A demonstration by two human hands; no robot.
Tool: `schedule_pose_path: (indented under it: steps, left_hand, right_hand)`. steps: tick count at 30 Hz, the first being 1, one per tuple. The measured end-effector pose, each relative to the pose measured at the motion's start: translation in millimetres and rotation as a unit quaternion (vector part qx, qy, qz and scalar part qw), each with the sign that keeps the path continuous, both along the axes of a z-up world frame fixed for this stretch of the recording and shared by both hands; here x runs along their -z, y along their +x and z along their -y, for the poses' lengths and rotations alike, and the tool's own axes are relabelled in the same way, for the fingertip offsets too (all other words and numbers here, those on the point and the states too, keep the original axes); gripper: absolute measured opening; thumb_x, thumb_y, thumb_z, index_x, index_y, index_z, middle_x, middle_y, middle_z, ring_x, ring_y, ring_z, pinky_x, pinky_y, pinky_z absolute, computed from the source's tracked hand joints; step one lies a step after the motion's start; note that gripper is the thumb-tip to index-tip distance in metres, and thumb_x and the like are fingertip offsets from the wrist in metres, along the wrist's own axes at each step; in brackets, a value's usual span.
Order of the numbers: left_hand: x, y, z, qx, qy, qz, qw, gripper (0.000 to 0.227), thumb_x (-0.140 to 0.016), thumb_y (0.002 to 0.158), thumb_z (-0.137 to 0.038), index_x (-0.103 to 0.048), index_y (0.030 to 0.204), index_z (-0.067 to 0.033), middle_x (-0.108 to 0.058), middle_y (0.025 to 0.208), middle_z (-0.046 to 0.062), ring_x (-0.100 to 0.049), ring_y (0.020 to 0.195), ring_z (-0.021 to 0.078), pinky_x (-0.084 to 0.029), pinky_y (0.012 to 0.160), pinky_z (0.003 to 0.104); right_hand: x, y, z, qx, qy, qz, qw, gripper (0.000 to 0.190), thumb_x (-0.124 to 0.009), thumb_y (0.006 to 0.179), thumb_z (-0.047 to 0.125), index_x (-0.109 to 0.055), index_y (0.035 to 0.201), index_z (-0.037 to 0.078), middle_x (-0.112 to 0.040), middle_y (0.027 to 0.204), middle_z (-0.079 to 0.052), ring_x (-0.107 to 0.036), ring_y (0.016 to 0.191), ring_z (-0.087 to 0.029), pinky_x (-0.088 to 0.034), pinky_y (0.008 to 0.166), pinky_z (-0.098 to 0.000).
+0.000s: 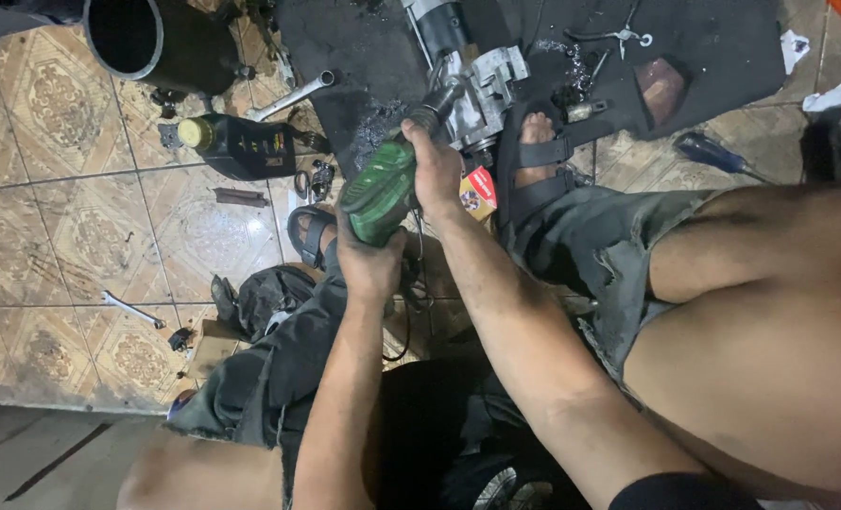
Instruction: The person uses a green power drill to work on a silver mechanical component resting on a black mat. The person holds the drill with both hands and applies it to the part while sitting on the floor.
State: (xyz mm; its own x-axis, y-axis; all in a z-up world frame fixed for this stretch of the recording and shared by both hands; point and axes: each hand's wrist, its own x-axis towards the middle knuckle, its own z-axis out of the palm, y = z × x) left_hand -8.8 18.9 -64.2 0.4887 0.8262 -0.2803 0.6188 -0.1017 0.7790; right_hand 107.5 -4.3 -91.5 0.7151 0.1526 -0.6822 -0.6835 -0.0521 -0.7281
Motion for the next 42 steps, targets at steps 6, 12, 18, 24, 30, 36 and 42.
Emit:
schedule_pose_path:
  steps: [6, 12, 18, 24, 30, 36, 42]
  left_hand:
    - [12.6, -9.8, -11.2, 0.018, 0.037, 0.031, 0.999, 0.07, -0.087, 0.065, -0.014, -0.058, 0.129, -0.0134, -0.065, 0.112, 0.019, -0.064, 0.112, 0.044, -0.047, 0.088, 0.058]
    - [1.3, -8.8, -9.0, 0.024, 0.026, 0.053, 0.998, 0.054, -0.085, 0.064, -0.012, -0.065, 0.114, -0.0139, -0.07, 0.105, 0.015, -0.068, 0.11, 0.0366, -0.047, 0.087, 0.053]
    - [-7.7, -6.9, -11.9, 0.038, -0.021, 0.026, 0.999, 0.062, -0.078, 0.073, -0.014, -0.052, 0.13, -0.0094, -0.061, 0.126, 0.021, -0.054, 0.13, 0.0468, -0.041, 0.1, 0.064]
    - [-22.3, -0.7, -10.8, -0.004, 0.007, -0.073, 0.997, 0.096, -0.093, 0.066, -0.028, -0.04, 0.145, -0.0109, -0.055, 0.141, 0.022, -0.049, 0.138, 0.041, -0.035, 0.119, 0.058]
    - [-38.1, 19.7, -15.3, 0.009, 0.085, -0.162, 0.983, 0.119, -0.089, 0.069, -0.03, -0.011, 0.158, -0.0131, -0.056, 0.142, 0.025, -0.055, 0.133, 0.0469, -0.042, 0.113, 0.065]
    - [-19.7, 10.9, -31.1, 0.008, 0.076, -0.212, 0.974, 0.124, -0.083, 0.064, -0.025, -0.005, 0.16, -0.0193, -0.059, 0.138, 0.02, -0.06, 0.129, 0.0415, -0.047, 0.112, 0.059]
    - [-2.4, -3.2, -34.1, -0.003, 0.105, -0.176, 0.979, 0.116, -0.08, 0.068, -0.021, -0.01, 0.159, -0.0172, -0.063, 0.133, 0.025, -0.061, 0.126, 0.0454, -0.049, 0.108, 0.063]
  right_hand:
    - [-14.1, 4.5, -6.5, 0.03, 0.015, -0.014, 0.999, 0.07, -0.081, 0.069, 0.056, -0.076, 0.103, -0.005, -0.075, 0.107, -0.025, -0.068, 0.116, -0.035, -0.051, 0.097, -0.0464]
    - [-14.3, 0.9, -6.9, 0.024, 0.004, -0.032, 0.999, 0.073, -0.082, 0.068, 0.057, -0.074, 0.11, -0.002, -0.073, 0.114, -0.023, -0.066, 0.122, -0.031, -0.051, 0.102, -0.0452]
    - [-36.5, 13.2, 0.5, -0.051, -0.04, -0.04, 0.997, 0.09, -0.078, 0.067, 0.064, -0.07, 0.123, -0.005, -0.068, 0.128, -0.026, -0.057, 0.133, -0.035, -0.044, 0.114, -0.0469]
    - [-33.0, 11.0, -2.8, -0.098, -0.012, -0.05, 0.994, 0.101, -0.078, 0.065, 0.068, -0.061, 0.138, 0.0, -0.061, 0.14, -0.024, -0.051, 0.139, -0.034, -0.04, 0.119, -0.0478]
    - [-8.1, 10.2, -15.6, -0.144, 0.031, -0.062, 0.987, 0.103, -0.075, 0.07, 0.069, -0.059, 0.135, -0.009, -0.059, 0.138, -0.032, -0.051, 0.138, -0.043, -0.042, 0.113, -0.0565]
    - [-11.7, 19.3, -18.2, -0.164, 0.013, -0.042, 0.986, 0.096, -0.07, 0.074, 0.071, -0.067, 0.126, -0.009, -0.063, 0.131, -0.033, -0.055, 0.133, -0.045, -0.047, 0.105, -0.0584]
    - [8.3, 14.3, -15.3, -0.165, -0.008, -0.048, 0.985, 0.103, -0.071, 0.07, 0.071, -0.063, 0.125, -0.016, -0.061, 0.128, -0.038, -0.056, 0.13, -0.048, -0.047, 0.103, -0.0601]
